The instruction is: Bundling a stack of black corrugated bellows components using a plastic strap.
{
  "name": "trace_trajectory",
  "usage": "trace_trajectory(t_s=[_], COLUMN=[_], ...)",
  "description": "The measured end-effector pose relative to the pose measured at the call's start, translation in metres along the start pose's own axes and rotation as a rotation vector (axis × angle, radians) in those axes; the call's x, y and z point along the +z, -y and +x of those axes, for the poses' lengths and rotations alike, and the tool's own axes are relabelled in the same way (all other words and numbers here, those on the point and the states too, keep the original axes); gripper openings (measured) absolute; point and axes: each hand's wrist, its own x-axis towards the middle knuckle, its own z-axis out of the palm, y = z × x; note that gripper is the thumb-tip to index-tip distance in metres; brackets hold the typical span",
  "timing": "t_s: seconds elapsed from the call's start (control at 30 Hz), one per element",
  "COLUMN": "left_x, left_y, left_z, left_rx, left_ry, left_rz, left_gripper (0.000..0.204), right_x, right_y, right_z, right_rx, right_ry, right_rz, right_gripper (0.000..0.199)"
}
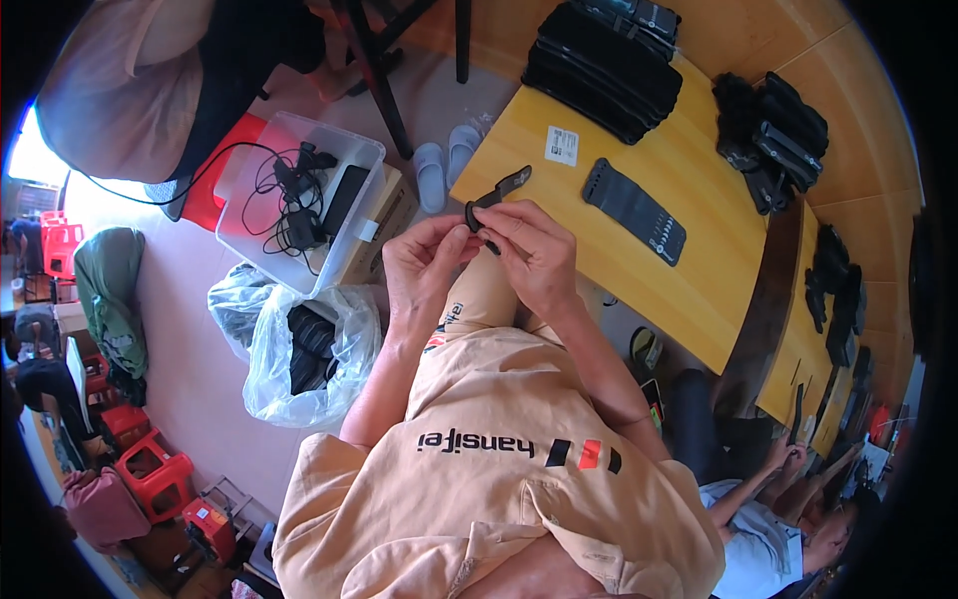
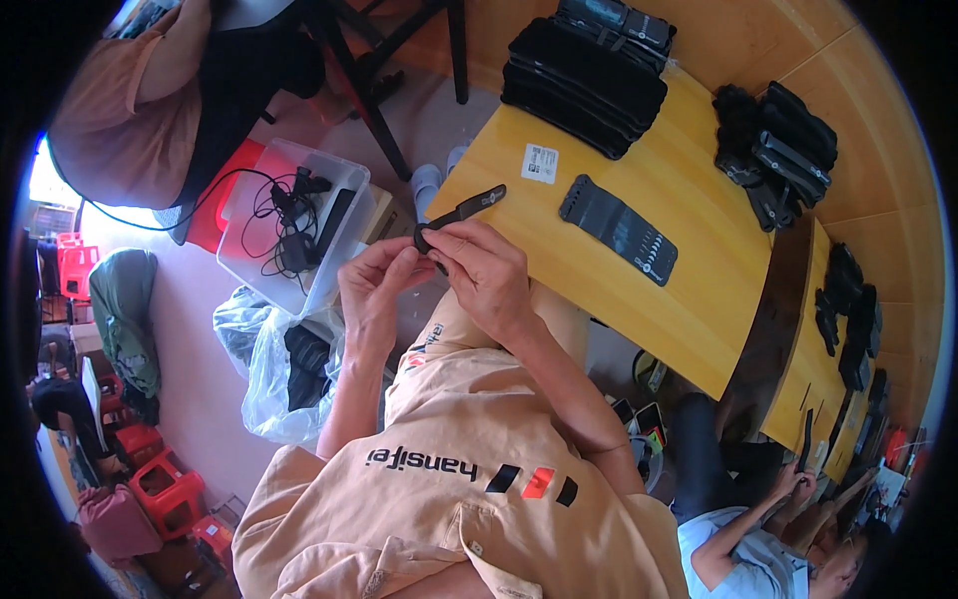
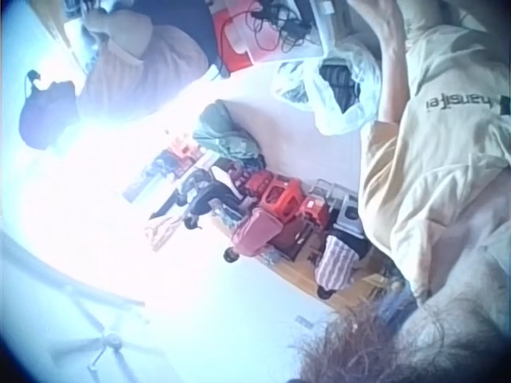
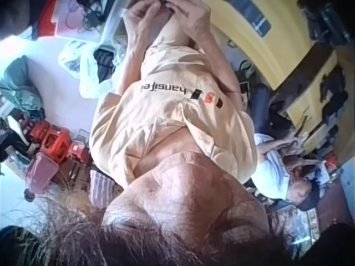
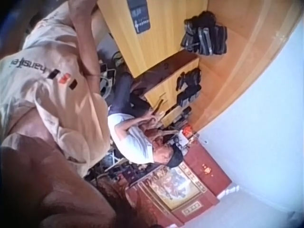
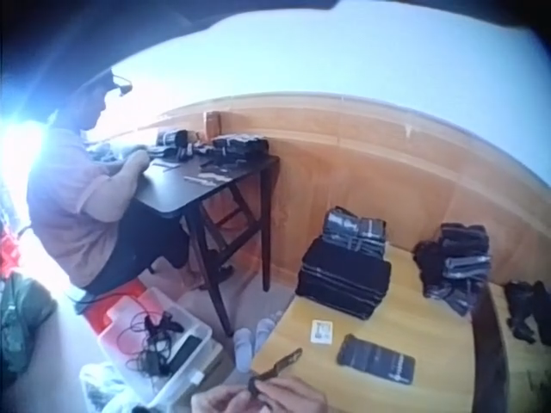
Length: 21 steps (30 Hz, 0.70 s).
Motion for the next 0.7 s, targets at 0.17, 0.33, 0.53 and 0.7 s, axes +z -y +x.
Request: trace_trajectory(t_s=[0.17,0.33,0.53,0.7], left_x=[0.003,0.004,0.008,0.015], left_y=[0.000,0.001,0.002,0.004], left_z=[0.001,0.003,0.004,0.002], left_rx=[0.005,0.010,0.022,0.043], left_ry=[-0.005,-0.004,-0.022,-0.056], left_rz=[0.035,0.067,0.111,0.203], left_gripper=[0.018,0.015,0.012,0.011], right_x=[-0.002,-0.003,-0.006,-0.009], right_y=[-0.001,-0.002,0.001,-0.001], right_z=[0.000,-0.002,-0.004,-0.004], right_rx=[0.000,-0.009,0.058,0.067], right_ry=[-0.005,-0.014,-0.016,-0.005], right_rz=[-0.003,-0.006,0.069,0.050], right_gripper=[0.029,0.029,0.027,0.022])
